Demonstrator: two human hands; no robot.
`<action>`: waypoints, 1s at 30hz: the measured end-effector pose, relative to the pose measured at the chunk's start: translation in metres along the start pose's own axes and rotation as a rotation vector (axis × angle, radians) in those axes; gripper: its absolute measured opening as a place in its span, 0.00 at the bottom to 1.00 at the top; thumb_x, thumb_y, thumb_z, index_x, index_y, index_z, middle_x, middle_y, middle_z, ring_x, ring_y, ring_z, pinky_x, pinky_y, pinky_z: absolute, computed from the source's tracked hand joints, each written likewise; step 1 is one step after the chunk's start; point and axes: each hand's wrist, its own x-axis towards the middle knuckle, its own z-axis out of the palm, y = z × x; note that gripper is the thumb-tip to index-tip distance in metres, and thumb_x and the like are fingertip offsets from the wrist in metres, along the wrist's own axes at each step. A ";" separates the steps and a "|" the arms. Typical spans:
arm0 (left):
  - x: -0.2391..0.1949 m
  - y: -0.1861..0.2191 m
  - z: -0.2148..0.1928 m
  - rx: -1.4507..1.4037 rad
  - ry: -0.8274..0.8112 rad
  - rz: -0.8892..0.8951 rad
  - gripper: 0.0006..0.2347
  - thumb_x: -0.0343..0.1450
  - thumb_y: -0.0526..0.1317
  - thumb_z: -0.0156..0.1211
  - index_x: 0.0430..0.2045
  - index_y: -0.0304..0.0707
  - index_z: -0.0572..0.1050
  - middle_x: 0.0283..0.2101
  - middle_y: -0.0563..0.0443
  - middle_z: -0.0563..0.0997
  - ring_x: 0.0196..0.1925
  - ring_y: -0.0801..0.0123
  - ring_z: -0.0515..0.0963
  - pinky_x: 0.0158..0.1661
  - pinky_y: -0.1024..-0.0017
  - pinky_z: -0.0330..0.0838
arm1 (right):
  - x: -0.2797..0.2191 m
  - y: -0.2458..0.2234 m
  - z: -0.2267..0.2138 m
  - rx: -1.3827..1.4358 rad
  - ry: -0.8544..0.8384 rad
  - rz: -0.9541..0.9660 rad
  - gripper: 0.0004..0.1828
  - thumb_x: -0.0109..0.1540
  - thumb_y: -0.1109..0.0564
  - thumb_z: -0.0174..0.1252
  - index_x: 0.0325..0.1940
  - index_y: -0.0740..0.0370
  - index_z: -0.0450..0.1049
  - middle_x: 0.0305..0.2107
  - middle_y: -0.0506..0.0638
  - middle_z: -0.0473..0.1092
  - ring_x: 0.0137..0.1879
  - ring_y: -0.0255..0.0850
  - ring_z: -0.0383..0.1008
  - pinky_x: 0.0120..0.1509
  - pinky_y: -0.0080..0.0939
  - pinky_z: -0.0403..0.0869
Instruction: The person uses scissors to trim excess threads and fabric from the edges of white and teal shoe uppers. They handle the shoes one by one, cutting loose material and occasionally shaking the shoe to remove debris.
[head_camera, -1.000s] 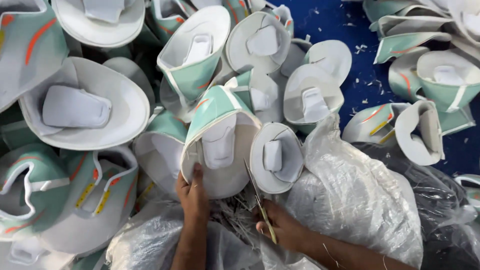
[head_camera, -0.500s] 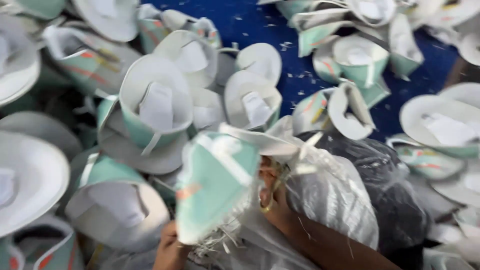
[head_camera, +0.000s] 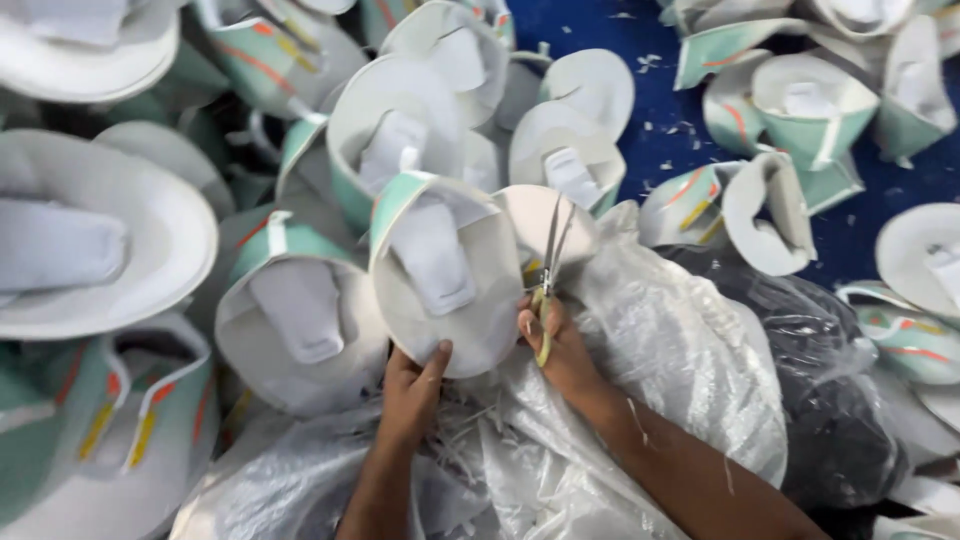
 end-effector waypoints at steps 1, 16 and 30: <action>-0.002 0.008 -0.001 0.000 0.015 0.002 0.19 0.71 0.39 0.63 0.55 0.30 0.73 0.53 0.46 0.81 0.52 0.67 0.80 0.53 0.68 0.73 | -0.005 0.001 -0.001 0.002 -0.015 0.000 0.17 0.69 0.44 0.54 0.49 0.60 0.68 0.32 0.40 0.62 0.38 0.28 0.60 0.43 0.30 0.65; -0.001 0.032 -0.004 -0.280 0.080 -0.039 0.18 0.74 0.41 0.59 0.56 0.30 0.70 0.53 0.46 0.81 0.53 0.68 0.79 0.53 0.69 0.73 | -0.083 -0.053 -0.046 0.417 -0.443 0.758 0.39 0.62 0.23 0.37 0.46 0.60 0.69 0.35 0.51 0.75 0.42 0.42 0.79 0.36 0.34 0.72; -0.007 0.071 -0.014 -0.673 0.069 -0.023 0.23 0.76 0.45 0.48 0.65 0.32 0.61 0.61 0.39 0.75 0.61 0.57 0.77 0.61 0.59 0.72 | -0.044 0.007 -0.049 0.342 -0.147 0.776 0.30 0.57 0.30 0.66 0.37 0.60 0.71 0.24 0.47 0.69 0.24 0.33 0.68 0.23 0.28 0.60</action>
